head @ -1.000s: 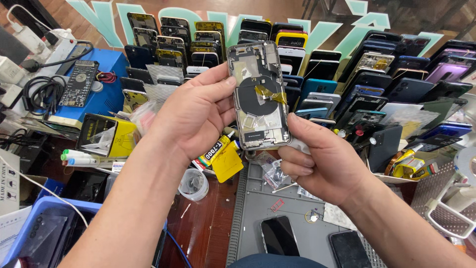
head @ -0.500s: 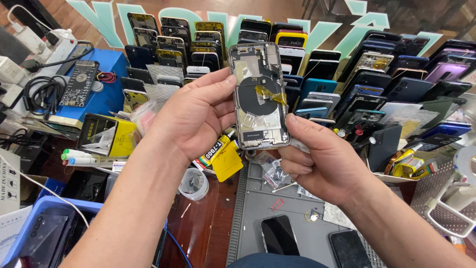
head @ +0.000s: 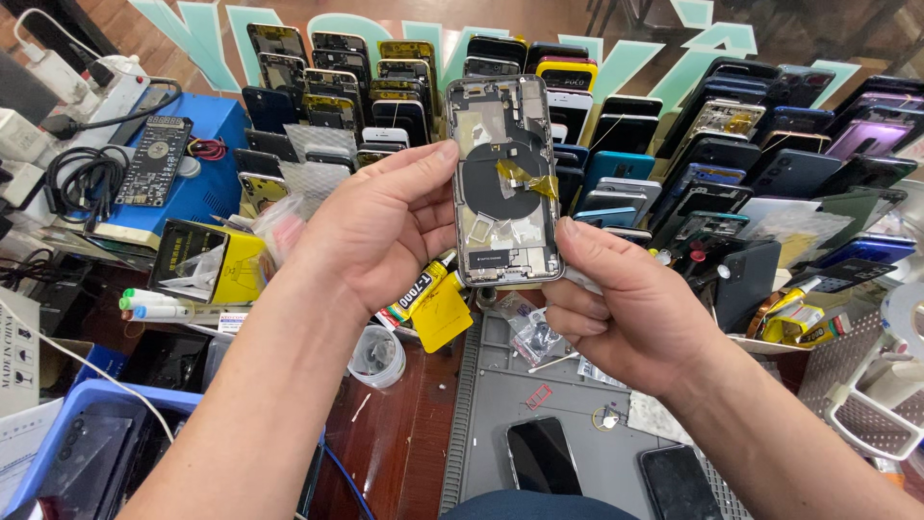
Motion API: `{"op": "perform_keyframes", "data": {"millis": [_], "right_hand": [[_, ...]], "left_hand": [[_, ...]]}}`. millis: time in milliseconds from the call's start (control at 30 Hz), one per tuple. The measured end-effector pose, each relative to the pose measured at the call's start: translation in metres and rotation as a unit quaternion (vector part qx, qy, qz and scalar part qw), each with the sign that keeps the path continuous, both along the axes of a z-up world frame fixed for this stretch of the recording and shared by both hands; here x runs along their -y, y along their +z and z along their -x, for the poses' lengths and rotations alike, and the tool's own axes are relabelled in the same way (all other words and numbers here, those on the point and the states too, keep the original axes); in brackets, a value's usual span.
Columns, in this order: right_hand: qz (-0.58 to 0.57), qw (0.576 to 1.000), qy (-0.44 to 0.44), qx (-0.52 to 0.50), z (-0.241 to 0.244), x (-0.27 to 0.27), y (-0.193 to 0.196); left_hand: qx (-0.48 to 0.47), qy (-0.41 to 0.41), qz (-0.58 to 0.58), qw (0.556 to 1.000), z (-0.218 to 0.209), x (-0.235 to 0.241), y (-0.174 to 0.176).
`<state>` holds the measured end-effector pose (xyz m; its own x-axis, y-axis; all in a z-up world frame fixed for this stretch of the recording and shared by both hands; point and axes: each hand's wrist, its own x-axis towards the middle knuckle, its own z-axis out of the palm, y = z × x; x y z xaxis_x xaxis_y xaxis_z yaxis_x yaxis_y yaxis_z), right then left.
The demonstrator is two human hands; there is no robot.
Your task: The person wipes the back and edges of a white iPhone with a white cloth, then flips it to wipe the internal frame and battery area. They repeat the wiping on the back and edges, then retrieve another disassembled phone from a rack and wipe its internal frame. Finally, they place the phones on the workbench.
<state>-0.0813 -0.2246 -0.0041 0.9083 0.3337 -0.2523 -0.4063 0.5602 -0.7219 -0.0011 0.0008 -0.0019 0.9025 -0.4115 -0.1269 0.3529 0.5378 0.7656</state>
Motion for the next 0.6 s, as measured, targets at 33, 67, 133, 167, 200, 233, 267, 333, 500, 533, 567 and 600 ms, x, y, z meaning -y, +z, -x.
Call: {"op": "perform_keyframes", "data": {"millis": [33,67,133,167,200,233,267,333,500,533,567,600], "right_hand": [[0.004,1.0,-0.001,0.0,0.0,-0.001,0.001],[0.007,1.0,-0.001,0.0,0.0,-0.001,0.001],[0.006,1.0,-0.001,-0.002,0.0,-0.001,0.001],[0.001,1.0,0.001,-0.003,0.0,-0.001,0.001],[-0.005,1.0,0.003,-0.003,0.0,-0.001,0.0],[-0.006,1.0,0.003,-0.004,0.0,0.0,-0.001],[-0.008,1.0,0.003,-0.005,0.0,0.001,-0.002],[-0.003,1.0,0.004,-0.004,0.0,0.002,-0.004],[-0.015,1.0,0.011,0.008,0.0,0.004,-0.009],[-0.001,1.0,0.007,0.002,0.0,0.005,-0.01],[0.012,1.0,0.004,-0.003,0.001,0.005,-0.01],[0.026,1.0,0.001,-0.008,0.001,0.005,-0.01]], "left_hand": [[-0.001,0.001,-0.001,1.0,0.0,0.0,0.0],[-0.003,0.002,-0.002,1.0,0.0,0.0,0.0],[-0.002,0.002,-0.005,1.0,0.0,0.0,0.0],[0.001,0.002,-0.008,1.0,0.0,0.0,0.0],[0.003,0.002,-0.01,1.0,0.0,0.0,0.0],[0.007,0.002,-0.01,1.0,0.0,0.0,0.0],[0.012,0.003,-0.011,1.0,0.0,0.0,0.0],[0.016,0.009,-0.016,1.0,0.0,0.0,-0.001],[0.026,0.013,-0.025,0.999,-0.001,0.001,-0.001],[0.025,0.013,-0.025,0.999,-0.001,0.001,-0.001],[0.023,0.013,-0.024,0.999,-0.001,0.002,0.0],[0.021,0.013,-0.024,0.999,-0.001,0.002,0.0]]}}
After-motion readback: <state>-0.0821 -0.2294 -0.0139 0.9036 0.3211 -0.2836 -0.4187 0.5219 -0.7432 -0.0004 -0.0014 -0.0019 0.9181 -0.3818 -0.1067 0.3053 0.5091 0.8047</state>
